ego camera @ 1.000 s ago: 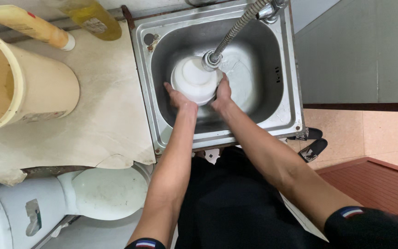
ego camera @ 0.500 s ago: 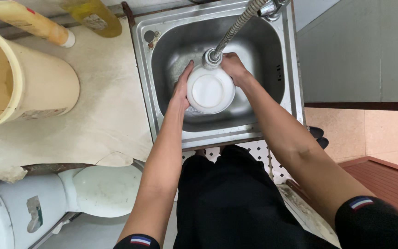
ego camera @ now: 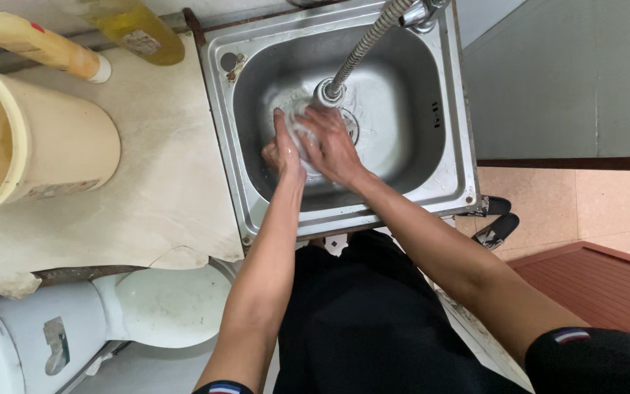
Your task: The person assembles a meal in a styrofoam container by adding sauces, sliced vegetables, and cooked meat using tongs and scissors. The person then closes the container, places it in a plastic bag, and washes several buckets in a sink.
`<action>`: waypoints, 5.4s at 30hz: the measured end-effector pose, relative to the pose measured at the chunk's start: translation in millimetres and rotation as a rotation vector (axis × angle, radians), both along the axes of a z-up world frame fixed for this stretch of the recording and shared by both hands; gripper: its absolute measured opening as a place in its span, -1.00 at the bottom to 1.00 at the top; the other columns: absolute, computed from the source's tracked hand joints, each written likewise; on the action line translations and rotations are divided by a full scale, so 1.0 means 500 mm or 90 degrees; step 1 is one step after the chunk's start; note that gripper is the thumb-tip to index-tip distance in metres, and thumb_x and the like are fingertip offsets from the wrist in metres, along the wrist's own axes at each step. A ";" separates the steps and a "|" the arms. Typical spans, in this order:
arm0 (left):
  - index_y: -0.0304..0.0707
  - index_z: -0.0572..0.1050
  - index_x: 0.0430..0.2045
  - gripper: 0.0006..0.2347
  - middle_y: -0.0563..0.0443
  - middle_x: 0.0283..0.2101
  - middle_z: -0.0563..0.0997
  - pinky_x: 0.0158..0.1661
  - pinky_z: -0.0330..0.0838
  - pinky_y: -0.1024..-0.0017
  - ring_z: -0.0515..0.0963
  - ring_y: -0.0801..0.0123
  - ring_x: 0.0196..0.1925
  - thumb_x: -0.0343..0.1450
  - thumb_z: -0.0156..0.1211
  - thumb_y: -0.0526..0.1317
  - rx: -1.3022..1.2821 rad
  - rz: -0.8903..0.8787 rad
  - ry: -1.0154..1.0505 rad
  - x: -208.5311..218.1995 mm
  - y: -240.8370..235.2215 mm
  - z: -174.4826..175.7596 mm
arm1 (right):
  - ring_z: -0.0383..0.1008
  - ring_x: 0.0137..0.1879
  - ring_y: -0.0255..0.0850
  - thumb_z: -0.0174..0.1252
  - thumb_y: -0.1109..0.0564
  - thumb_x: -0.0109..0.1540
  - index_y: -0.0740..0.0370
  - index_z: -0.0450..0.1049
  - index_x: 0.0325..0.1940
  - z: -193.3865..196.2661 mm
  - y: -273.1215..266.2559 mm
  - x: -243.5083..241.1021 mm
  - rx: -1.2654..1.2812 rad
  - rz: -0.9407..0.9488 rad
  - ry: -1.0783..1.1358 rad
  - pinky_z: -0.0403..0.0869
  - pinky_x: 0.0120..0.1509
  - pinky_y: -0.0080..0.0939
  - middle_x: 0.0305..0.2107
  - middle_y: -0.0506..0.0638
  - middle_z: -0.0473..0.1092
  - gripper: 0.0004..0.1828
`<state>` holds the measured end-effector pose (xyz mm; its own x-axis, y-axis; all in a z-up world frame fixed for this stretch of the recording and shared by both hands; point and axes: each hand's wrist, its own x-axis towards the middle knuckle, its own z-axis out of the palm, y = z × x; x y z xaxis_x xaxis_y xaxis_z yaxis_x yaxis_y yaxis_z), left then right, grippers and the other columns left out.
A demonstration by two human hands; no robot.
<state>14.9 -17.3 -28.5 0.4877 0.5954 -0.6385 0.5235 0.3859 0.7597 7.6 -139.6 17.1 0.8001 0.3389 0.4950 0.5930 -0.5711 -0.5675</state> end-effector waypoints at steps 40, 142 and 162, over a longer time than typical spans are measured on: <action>-0.58 0.43 0.16 -0.30 -0.26 0.14 0.60 0.02 0.57 0.12 0.65 0.06 0.05 0.33 0.23 0.15 -0.257 0.125 0.097 0.050 0.055 -0.091 | 0.41 0.19 0.15 0.22 0.28 0.14 0.33 0.57 0.11 0.065 -0.058 -0.023 -0.008 0.141 0.245 0.42 0.27 0.07 0.04 0.21 0.44 -0.57; 0.06 0.25 0.32 -0.38 -0.09 0.34 0.32 -0.21 0.59 -0.17 0.35 -0.05 0.26 0.35 -0.07 0.23 -0.144 -0.196 -0.032 0.010 0.023 0.027 | 0.37 0.33 0.16 -0.03 0.01 0.39 0.28 0.21 0.45 -0.046 0.003 0.067 0.018 0.187 0.586 0.31 0.42 0.06 0.21 0.30 0.35 -0.43; -0.02 0.11 0.38 -0.30 -0.16 0.32 0.30 0.16 0.35 0.00 0.38 -0.01 0.29 0.31 0.14 0.09 -0.042 -0.247 -0.017 0.032 0.036 0.121 | 0.61 -0.09 0.10 0.19 0.32 0.13 0.21 0.53 0.08 0.081 -0.049 0.018 -0.255 0.172 0.386 0.57 0.02 0.05 -0.19 0.19 0.57 -0.59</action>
<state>30.8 0.9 32.1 0.6850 0.3213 -0.6538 0.6208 0.2121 0.7547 16.5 -163.9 57.5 0.7560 0.6220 -0.2037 0.3932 -0.6804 -0.6184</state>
